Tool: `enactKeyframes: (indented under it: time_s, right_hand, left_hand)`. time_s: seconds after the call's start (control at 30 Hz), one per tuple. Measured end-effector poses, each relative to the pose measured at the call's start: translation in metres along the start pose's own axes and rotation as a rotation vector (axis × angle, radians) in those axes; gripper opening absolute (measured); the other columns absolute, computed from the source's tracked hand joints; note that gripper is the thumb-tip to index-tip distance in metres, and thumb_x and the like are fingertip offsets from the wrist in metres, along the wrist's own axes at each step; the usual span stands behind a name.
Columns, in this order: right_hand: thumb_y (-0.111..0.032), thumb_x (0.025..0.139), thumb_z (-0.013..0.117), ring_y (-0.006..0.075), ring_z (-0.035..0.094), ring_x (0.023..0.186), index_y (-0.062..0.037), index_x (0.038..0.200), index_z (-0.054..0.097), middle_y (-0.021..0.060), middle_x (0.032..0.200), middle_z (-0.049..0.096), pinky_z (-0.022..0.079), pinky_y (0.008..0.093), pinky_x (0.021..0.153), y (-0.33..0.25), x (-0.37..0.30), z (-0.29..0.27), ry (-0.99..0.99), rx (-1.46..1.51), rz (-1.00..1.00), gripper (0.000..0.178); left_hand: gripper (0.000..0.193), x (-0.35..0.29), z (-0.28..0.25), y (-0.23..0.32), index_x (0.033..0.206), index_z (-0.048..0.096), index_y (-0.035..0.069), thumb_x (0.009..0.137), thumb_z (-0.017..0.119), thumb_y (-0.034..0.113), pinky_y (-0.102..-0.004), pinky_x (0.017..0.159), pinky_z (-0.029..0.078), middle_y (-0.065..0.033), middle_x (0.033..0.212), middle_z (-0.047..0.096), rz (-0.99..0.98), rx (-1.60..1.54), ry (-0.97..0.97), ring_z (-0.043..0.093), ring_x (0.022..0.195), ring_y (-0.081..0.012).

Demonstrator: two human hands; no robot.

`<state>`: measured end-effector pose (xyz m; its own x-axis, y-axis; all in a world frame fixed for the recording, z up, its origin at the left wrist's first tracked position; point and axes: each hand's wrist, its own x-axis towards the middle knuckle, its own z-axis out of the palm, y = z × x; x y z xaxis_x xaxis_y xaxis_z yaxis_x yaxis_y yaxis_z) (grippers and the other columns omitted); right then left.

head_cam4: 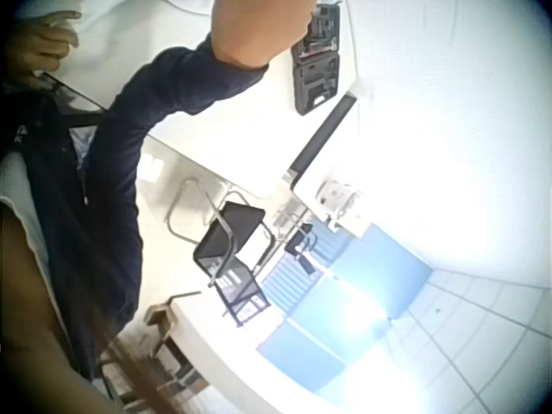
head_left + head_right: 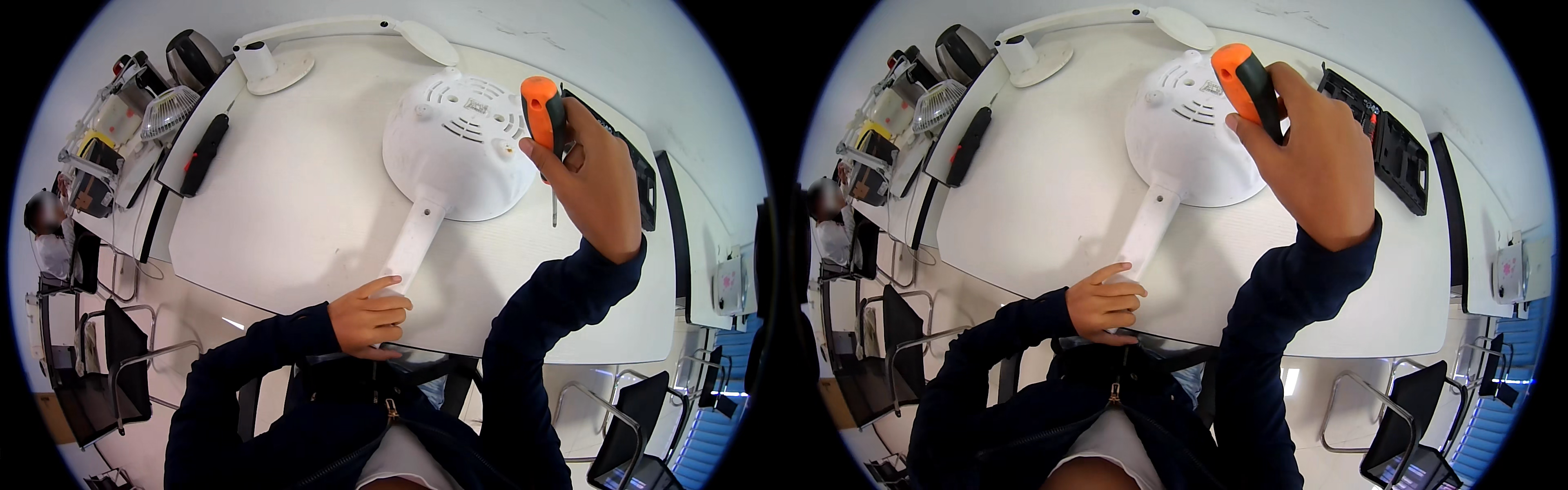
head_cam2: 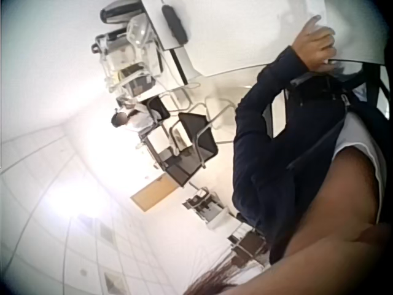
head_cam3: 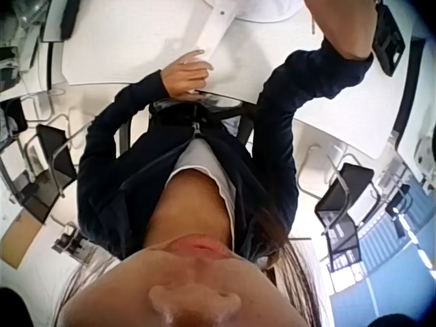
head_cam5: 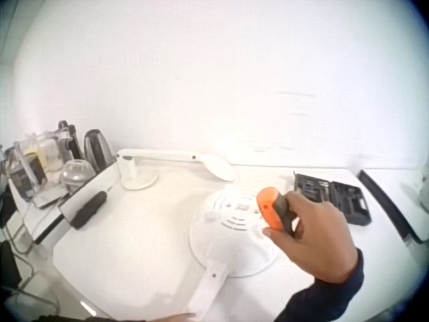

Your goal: The person uses a screwdriver to tighten screws on the base of a white electric fan. They rotate the fan to access different screw locations and continue fastening the base to the fan body.

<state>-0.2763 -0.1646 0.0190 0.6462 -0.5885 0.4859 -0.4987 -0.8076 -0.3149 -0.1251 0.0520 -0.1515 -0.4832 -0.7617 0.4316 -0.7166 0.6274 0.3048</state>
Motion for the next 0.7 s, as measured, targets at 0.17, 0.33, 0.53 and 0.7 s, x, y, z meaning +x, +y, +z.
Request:
enactKeyframes:
  time_s: [0.17,0.33,0.53,0.7]
  right_hand:
    - [-0.026,0.073,0.071,0.0286,0.058,0.052,-0.0031,0.095,0.056,0.0124,0.073,0.063,0.045,0.0345,0.052,-0.001,0.002,0.001,-0.015,0.003,0.024,0.034]
    - [-0.025,0.073,0.071,0.0278,0.059,0.051,-0.0031,0.094,0.056,0.0116,0.072,0.063,0.044,0.0336,0.051,0.000,0.002,0.001,-0.016,0.017,0.028,0.034]
    - [-0.025,0.074,0.071,0.0271,0.058,0.051,-0.0032,0.092,0.056,0.0111,0.071,0.063,0.044,0.0332,0.050,0.002,0.002,0.005,-0.007,0.027,0.002,0.032]
    - [-0.025,0.074,0.071,0.0270,0.058,0.050,-0.0030,0.092,0.056,0.0109,0.071,0.063,0.044,0.0330,0.050,0.003,0.001,0.000,-0.002,0.025,0.011,0.032]
  left_hand:
    - [0.023,-0.001,0.004,0.005,0.065,0.053,0.012,0.070,0.072,0.024,-0.0468,0.096,0.036,0.0000,0.082,0.055,-0.040,0.030,0.083,0.058,0.093,-0.0159]
    - [0.016,0.004,0.013,0.010,0.066,0.055,0.012,0.068,0.070,0.019,-0.0447,0.092,0.037,-0.0004,0.084,0.057,-0.067,0.061,0.164,0.058,0.092,-0.0160]
    - [0.012,0.014,0.016,0.018,0.067,0.055,0.009,0.070,0.066,0.013,-0.0410,0.085,0.041,-0.0036,0.079,0.054,-0.097,0.075,0.207,0.056,0.093,-0.0175]
    - [0.013,0.022,0.026,0.019,0.063,0.053,0.010,0.066,0.066,0.012,-0.0337,0.070,0.032,-0.0023,0.080,0.056,-0.089,0.076,0.226,0.058,0.089,-0.0153]
